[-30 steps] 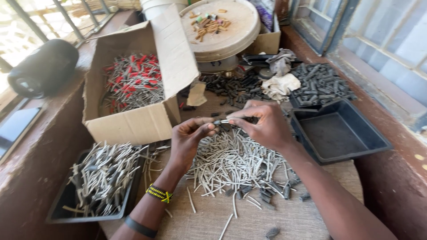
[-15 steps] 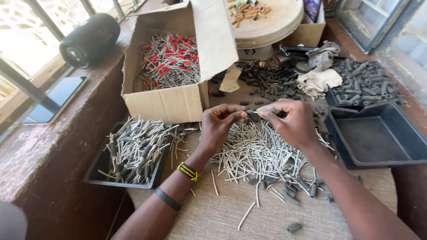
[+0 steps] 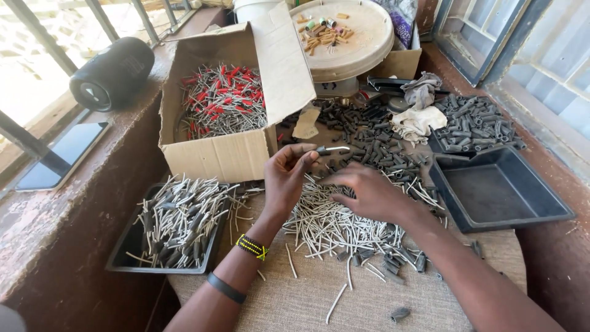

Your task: Assembling small metal pins into black plastic sleeves manually at a workbench.

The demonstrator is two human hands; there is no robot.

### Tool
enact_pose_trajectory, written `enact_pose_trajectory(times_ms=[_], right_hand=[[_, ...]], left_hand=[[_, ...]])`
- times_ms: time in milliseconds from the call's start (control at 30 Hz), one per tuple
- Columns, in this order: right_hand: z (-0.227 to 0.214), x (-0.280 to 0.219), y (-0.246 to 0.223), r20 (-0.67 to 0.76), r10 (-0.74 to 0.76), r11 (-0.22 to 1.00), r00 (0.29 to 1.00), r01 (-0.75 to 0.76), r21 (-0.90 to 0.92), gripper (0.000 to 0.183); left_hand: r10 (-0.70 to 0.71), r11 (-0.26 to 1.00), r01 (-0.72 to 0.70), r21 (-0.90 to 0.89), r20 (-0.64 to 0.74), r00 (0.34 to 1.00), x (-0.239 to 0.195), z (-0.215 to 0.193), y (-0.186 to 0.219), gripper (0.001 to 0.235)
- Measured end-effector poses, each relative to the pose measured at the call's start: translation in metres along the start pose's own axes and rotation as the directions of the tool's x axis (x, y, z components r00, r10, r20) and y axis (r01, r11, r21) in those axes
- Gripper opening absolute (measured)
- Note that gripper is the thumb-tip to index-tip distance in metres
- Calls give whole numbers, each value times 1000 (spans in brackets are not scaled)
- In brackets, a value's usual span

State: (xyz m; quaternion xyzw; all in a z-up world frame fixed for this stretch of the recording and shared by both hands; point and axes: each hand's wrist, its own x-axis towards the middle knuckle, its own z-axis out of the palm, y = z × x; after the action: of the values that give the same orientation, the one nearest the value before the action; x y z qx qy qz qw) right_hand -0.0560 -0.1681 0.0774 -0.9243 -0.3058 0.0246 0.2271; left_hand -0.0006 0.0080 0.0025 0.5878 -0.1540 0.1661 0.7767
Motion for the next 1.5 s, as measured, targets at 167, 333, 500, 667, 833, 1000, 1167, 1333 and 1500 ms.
enact_pose_trajectory(times_ms=[167, 333, 500, 667, 833, 1000, 1167, 1333, 1500], right_hand=[[18, 7, 22, -35, -47, 996, 998, 44, -72, 27], [20, 13, 49, -125, -34, 999, 992, 33, -17, 28], [7, 12, 69, -456, -185, 938, 870, 295, 182, 20], [-5, 4, 68, -660, -264, 934, 703, 358, 8, 15], [-1, 2, 65, -688, -218, 964, 692, 265, -38, 20], [-1, 5, 66, -674, -201, 973, 711, 225, -52, 15], [-1, 2, 68, -689, -200, 974, 697, 220, -60, 13], [4, 6, 63, -683, -189, 977, 706, 206, -57, 13], [6, 6, 58, -695, -136, 982, 706, 190, 1, 8]], left_hand=[[27, 1000, -27, 4, 19, 999, 1, -1, -5, 24], [37, 999, -36, -13, 45, 998, 5, -5, -11, 24], [-3, 999, 5, -45, 42, 999, 3, -2, -10, 26], [-11, 1000, 11, -10, 28, 1000, 2, -2, -5, 25], [11, 998, -16, 62, 71, 997, 4, -2, -18, 23], [-4, 996, -3, 87, 78, 997, 0, 4, -9, 21], [-10, 994, 1, 107, 84, 996, -2, 4, -8, 22], [-33, 994, 24, 106, 85, 996, -5, 10, -1, 23], [-21, 992, 8, 125, 102, 995, -7, 10, -1, 22]])
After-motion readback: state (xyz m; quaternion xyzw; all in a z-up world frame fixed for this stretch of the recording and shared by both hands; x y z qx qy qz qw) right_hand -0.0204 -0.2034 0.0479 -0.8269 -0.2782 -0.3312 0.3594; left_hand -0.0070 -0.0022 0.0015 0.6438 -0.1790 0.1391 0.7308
